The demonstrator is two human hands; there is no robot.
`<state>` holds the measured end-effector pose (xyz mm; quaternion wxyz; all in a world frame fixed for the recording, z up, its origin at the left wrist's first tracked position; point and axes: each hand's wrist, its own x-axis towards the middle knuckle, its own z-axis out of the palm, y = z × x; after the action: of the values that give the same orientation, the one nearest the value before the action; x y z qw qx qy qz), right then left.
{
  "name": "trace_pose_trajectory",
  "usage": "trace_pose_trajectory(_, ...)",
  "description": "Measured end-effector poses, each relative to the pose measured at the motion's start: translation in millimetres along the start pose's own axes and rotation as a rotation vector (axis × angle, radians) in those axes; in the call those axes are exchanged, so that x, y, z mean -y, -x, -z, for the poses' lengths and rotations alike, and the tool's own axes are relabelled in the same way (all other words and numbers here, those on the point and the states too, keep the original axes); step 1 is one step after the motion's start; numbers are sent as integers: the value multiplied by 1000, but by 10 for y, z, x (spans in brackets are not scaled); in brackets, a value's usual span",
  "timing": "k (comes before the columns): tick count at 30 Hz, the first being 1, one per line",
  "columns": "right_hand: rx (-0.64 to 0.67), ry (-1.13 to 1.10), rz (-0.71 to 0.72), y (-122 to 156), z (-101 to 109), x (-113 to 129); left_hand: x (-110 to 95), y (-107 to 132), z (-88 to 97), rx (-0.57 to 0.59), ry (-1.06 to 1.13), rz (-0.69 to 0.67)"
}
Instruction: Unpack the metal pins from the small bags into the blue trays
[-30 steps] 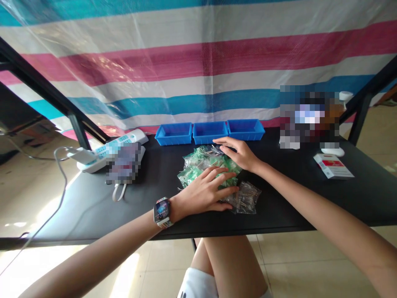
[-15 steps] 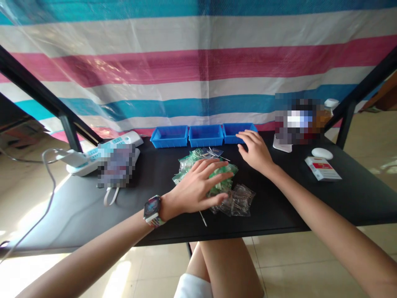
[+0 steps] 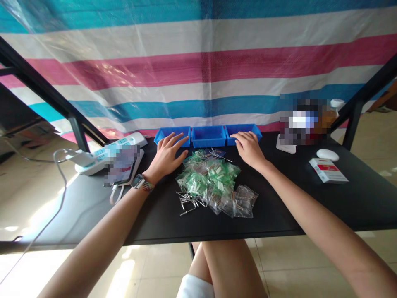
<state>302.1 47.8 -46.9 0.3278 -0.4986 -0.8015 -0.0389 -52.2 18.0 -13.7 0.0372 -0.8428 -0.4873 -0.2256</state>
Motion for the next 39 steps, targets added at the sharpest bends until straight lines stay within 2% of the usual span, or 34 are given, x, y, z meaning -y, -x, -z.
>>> trace_pose_trajectory(4, 5, -1, -1, 5, -5, -13, 31, -14, -42, 35, -3, -2)
trace_pose_trajectory(25, -14, 38, 11, 48, 31, 52, 29, -23, -48, 16, 106, -35)
trace_pose_trajectory(33, -27, 70, 9, 64, 16, 61, 25, -35, -60, 46, 114, -57)
trace_pose_trajectory(36, -67, 71, 20, 58, 64, 112, 22, -39, -67, 68, 114, -55)
trace_pose_trajectory(39, -92, 60, 81, 55, 205, 204, 33, -41, -70, 85, 115, -68)
